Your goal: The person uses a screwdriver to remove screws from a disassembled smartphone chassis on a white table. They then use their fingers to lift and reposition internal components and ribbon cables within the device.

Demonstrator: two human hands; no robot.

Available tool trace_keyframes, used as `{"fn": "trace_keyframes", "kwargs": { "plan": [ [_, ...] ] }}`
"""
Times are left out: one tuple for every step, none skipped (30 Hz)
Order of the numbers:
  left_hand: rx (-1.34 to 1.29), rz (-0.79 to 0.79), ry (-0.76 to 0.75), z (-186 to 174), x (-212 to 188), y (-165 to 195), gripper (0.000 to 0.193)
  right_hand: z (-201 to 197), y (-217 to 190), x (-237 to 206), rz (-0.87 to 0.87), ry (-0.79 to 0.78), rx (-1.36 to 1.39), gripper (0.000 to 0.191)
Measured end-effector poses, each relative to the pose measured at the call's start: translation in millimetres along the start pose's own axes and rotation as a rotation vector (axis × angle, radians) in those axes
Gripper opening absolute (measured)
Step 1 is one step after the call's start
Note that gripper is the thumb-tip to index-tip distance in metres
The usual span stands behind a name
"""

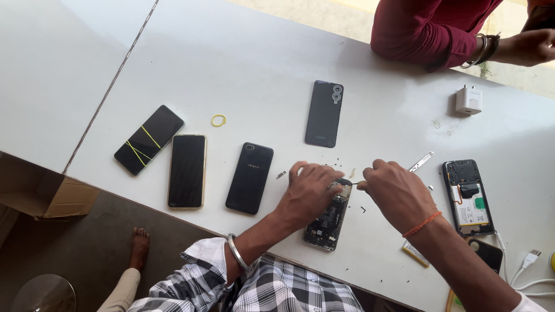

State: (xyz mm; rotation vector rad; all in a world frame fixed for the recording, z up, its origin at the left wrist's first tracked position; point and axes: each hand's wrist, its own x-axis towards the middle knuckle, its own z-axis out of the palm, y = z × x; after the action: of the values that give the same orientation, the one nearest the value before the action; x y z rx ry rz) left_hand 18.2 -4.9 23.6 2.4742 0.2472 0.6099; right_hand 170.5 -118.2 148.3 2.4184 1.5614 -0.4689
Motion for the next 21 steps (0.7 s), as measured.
{"fn": "trace_keyframes", "kwargs": {
  "plan": [
    [-0.023, -0.033, 0.077, -3, 6, -5, 0.027, -3, 2, -4, 0.029, 0.016, 0.018, 0.032],
    [-0.026, -0.031, 0.088, -7, 14, -14, 0.025, -6, 5, -9, 0.058, 0.035, 0.037, 0.033],
    [-0.035, -0.033, 0.094, -11, 20, -22, 0.022, -8, 6, -16, 0.091, 0.046, 0.056, 0.034],
    [-0.046, -0.035, 0.100, -13, 25, -26, 0.020, -8, 7, -22, 0.123, 0.117, 0.110, 0.033],
    [-0.027, -0.010, 0.083, -13, 29, -29, 0.017, -8, 9, -28, 0.153, 0.190, 0.161, 0.033],
    [-0.003, 0.015, 0.069, -13, 33, -31, 0.014, -7, 11, -32, 0.180, 0.266, 0.213, 0.032],
    [0.022, 0.039, 0.051, -14, 35, -33, 0.010, -4, 12, -34, 0.254, 0.231, 0.316, 0.031],
    [0.023, 0.039, 0.034, -14, 36, -35, 0.008, 1, 12, -36, 0.329, 0.193, 0.421, 0.030],
    [0.023, 0.041, 0.016, -14, 38, -36, 0.007, 8, 13, -37, 0.405, 0.155, 0.526, 0.029],
    [0.021, 0.044, -0.003, -14, 39, -36, 0.006, 17, 12, -39, 0.431, 0.191, 0.619, 0.028],
    [0.056, 0.071, -0.018, -14, 42, -38, 0.007, 27, 12, -40, 0.457, 0.231, 0.711, 0.028],
    [0.092, 0.097, -0.037, -15, 42, -39, 0.007, 38, 11, -42, 0.484, 0.268, 0.805, 0.028],
    [0.128, 0.122, -0.055, -16, 42, -39, 0.009, 49, 11, -43, 0.493, 0.296, 0.885, 0.027],
    [0.185, 0.130, -0.089, -17, 42, -40, 0.009, 60, 11, -43, 0.500, 0.328, 0.966, 0.027],
    [0.239, 0.138, -0.122, -18, 41, -39, 0.010, 71, 10, -45, 0.510, 0.359, 1.043, 0.026],
    [0.292, 0.149, -0.150, -17, 40, -37, 0.011, 82, 6, -45, 0.489, 0.401, 1.181, 0.026],
    [0.145, 0.055, -0.098, -17, 39, -34, 0.010, 92, 2, -45, 0.461, 0.447, 1.316, 0.026],
    [-0.007, -0.036, -0.050, -17, 34, -29, 0.010, 99, -1, -46, 0.433, 0.493, 1.452, 0.027],
    [-0.162, -0.126, -0.007, -16, 31, -23, 0.009, 103, -4, -47, 0.420, 0.492, 1.508, 0.026],
    [-0.493, -0.322, -0.038, -14, 29, -15, 0.012, 107, -11, -49, 0.408, 0.487, 1.568, 0.027],
    [-0.823, -0.522, -0.075, -12, 27, -8, 0.014, 109, -18, -49, 0.397, 0.479, 1.629, 0.029]
  ]
}}
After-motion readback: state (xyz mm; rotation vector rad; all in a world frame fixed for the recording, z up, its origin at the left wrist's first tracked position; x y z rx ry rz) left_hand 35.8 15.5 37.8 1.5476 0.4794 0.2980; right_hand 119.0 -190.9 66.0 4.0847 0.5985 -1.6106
